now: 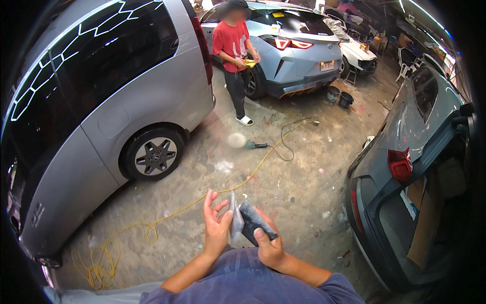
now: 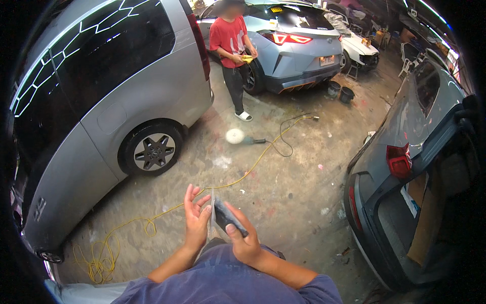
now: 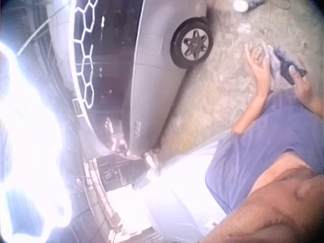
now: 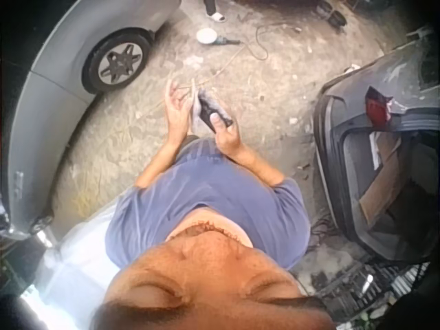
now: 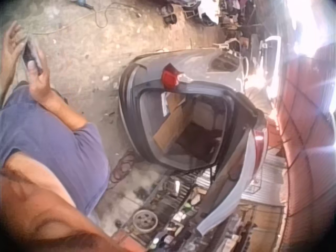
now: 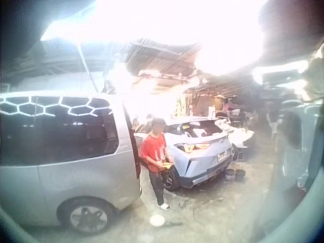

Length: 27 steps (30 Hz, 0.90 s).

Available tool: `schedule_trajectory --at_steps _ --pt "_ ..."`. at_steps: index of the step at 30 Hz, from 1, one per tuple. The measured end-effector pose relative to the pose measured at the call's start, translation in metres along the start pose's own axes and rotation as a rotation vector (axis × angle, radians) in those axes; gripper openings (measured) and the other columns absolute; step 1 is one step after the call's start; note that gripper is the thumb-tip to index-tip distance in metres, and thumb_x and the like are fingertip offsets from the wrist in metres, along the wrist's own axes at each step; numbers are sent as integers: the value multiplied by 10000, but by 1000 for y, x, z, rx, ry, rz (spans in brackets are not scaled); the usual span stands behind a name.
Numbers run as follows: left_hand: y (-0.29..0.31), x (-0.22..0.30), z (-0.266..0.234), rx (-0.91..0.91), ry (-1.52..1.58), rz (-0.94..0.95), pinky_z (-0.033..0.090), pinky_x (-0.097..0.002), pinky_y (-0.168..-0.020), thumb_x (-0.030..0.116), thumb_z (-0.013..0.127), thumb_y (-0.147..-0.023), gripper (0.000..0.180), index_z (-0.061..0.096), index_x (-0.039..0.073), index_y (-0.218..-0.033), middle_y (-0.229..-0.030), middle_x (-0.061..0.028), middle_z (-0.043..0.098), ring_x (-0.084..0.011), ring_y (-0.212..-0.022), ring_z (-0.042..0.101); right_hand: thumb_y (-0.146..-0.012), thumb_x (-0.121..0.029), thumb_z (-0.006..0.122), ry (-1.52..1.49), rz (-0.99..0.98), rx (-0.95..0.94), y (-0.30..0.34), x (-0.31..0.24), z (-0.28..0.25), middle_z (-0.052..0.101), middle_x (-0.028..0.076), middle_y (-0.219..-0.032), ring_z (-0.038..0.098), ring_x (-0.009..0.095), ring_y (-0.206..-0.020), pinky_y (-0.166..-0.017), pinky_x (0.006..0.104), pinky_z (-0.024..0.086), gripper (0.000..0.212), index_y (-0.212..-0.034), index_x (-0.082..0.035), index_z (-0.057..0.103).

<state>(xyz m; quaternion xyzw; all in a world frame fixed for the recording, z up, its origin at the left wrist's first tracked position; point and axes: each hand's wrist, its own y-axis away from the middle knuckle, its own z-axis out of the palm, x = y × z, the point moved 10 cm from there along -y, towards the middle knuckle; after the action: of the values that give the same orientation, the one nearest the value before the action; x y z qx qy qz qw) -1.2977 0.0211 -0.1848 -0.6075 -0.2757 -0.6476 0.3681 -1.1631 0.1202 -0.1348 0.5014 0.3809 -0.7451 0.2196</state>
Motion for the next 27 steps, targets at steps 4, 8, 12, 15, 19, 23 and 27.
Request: schedule_trajectory --at_steps 4,8,12,15,19,23,27 --pt "16 12 33 -287 -68 161 234 -384 -1195 221 513 -1000 603 289 7 -1517 -1534 -160 338 -270 -1428 328 -1028 -128 498 88 -29 -109 -12 -2 3 564 195 -1354 541 277 -1266 -1068 376 412 366 -1352 37 535" --pt "28 5 46 -585 -197 106 274 -400 -1179 191 605 -957 733 216 -23 -1541 -1545 -203 320 -304 -1443 320 -932 -46 598 360 -216 -174 -11 -27 8 571 182 -1362 567 324 -1247 -1052 399 444 402 -1326 23 560" --pt "27 1 48 -489 -196 39 298 -385 -1163 103 596 -943 706 229 -38 -1529 -1549 -215 349 -287 -1442 349 -843 -15 660 561 -496 -310 11 -51 39 587 168 -1343 583 360 -1213 -1038 423 463 502 -1334 -8 556" --pt "41 15 57 -460 -119 57 273 -375 -1174 98 564 -969 694 205 -38 -1547 -1560 -207 349 -271 -1452 332 -900 -53 625 620 -362 -61 -14 -17 -3 604 174 -1307 602 325 -1176 -1006 372 478 444 -1333 9 549" --pt "52 30 66 -597 -174 0 276 -360 -1167 98 519 -1002 594 279 -52 -1524 -1571 -190 359 -258 -1449 340 -949 -90 616 -174 306 273 -16 57 -76 621 133 -1243 611 202 -1100 -971 318 478 400 -1325 24 542" --pt "34 11 36 -488 -206 -89 337 -368 -1127 154 531 -1016 552 344 -75 -1482 -1521 -207 431 -264 -1376 448 -934 -108 666 -66 217 374 -39 22 -103 595 121 -1202 574 150 -1071 -950 285 471 479 -1356 34 489" --pt "37 35 25 -306 -209 44 387 -364 -1084 156 545 -1012 495 428 -53 -1446 -1451 -221 503 -259 -1302 522 -912 -41 666 -93 119 506 -45 24 -128 525 133 -1253 543 155 -1093 -971 294 461 664 -1472 18 314"
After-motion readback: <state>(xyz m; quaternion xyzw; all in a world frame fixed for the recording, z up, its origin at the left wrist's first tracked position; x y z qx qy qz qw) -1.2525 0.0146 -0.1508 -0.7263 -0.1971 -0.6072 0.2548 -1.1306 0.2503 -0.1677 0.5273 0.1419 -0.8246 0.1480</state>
